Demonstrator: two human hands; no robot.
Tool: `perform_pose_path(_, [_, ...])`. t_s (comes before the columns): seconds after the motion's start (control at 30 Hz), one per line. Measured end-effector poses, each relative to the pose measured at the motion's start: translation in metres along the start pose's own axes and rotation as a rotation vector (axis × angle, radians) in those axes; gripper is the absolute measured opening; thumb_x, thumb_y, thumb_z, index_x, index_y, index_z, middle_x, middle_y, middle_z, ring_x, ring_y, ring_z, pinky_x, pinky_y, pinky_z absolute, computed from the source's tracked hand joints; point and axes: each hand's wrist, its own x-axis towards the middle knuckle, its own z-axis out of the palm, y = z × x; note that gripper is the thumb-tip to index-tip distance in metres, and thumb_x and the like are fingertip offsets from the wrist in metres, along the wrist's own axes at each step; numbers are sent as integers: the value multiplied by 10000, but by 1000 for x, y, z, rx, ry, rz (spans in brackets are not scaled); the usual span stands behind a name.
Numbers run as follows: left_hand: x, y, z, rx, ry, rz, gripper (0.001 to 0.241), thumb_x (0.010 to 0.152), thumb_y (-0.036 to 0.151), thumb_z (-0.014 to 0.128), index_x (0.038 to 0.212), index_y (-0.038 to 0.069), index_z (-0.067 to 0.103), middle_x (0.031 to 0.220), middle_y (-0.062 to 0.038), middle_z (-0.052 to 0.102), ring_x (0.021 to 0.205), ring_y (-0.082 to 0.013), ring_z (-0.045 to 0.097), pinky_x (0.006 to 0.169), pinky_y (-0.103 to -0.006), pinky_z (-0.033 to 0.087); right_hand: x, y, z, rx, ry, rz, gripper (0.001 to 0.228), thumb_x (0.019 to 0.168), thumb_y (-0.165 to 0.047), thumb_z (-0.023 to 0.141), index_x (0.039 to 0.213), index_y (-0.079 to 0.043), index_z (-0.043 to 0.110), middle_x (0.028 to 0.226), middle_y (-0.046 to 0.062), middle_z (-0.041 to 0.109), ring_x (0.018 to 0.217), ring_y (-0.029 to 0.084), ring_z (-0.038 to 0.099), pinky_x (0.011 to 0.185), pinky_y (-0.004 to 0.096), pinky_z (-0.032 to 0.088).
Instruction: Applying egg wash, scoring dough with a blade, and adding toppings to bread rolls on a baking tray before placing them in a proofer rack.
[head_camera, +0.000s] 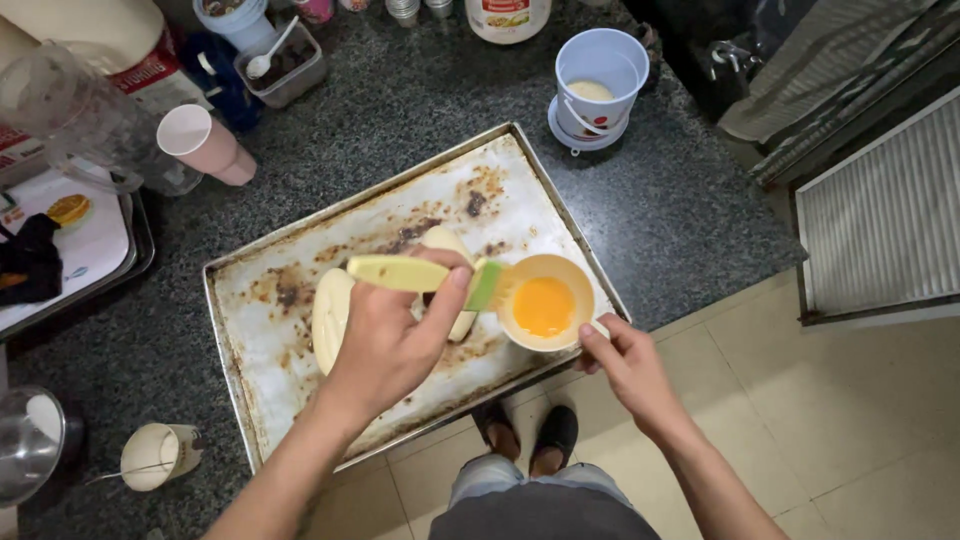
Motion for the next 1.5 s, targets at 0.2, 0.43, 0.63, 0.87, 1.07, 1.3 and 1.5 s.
perform_pose_path(0.2, [12, 5, 6, 229, -82, 15, 200, 944, 239, 572, 893, 91, 696, 639, -152, 628, 655, -368, 647, 647, -444, 507, -1, -10, 22, -36, -86, -124, 318, 932, -211, 683, 670, -33, 653, 574, 106, 603, 585, 168, 605, 647, 307, 514])
perform_pose_path(0.43, [-7, -22, 21, 539, -61, 86, 219, 951, 262, 558, 798, 118, 619, 610, -75, 557, 643, -290, 637, 628, -401, 476, -5, -12, 40, -140, -149, -193, 307, 908, -232, 706, 653, -60, 690, 699, 92, 620, 717, 155, 587, 729, 330, 507])
perform_pose_path(0.63, [-7, -6, 1, 646, 15, 219, 171, 947, 199, 545, 807, 115, 597, 619, -21, 519, 629, -234, 601, 641, -335, 442, -5, -20, 51, -124, -205, -161, 364, 926, -238, 684, 624, -40, 647, 680, 93, 590, 703, 168, 580, 707, 338, 509])
perform_pose_path(0.87, [-12, -23, -16, 687, 128, 400, 72, 855, 127, 600, 899, 131, 658, 741, -5, 573, 704, -203, 604, 709, -342, 441, 7, -10, 56, -119, -177, -43, 335, 948, -261, 648, 697, -39, 656, 613, 104, 628, 643, 187, 662, 679, 333, 540])
perform_pose_path(1.07, [-25, -106, -41, 207, 314, -33, 115, 954, 76, 594, 991, 34, 695, 870, -145, 693, 818, -340, 664, 771, -410, 494, 18, 6, 43, -87, -74, 14, 284, 948, -240, 643, 758, -29, 644, 606, 149, 673, 633, 226, 678, 634, 342, 546])
perform_pose_path(1.3, [-11, -159, -11, 80, 167, -173, 161, 866, 131, 702, 1013, 84, 751, 889, -151, 716, 843, -379, 693, 762, -433, 539, 21, 10, 28, -46, 87, 38, 296, 1004, -236, 590, 798, -25, 614, 658, 132, 640, 668, 249, 712, 640, 321, 567])
perform_pose_path(1.5, [-62, -168, 8, 425, -105, 352, 122, 893, 152, 554, 815, 91, 626, 665, -84, 517, 609, -312, 548, 641, -490, 472, 22, -5, 40, -31, 131, 35, 282, 1018, -220, 570, 812, -32, 609, 681, 99, 593, 652, 253, 694, 613, 297, 539])
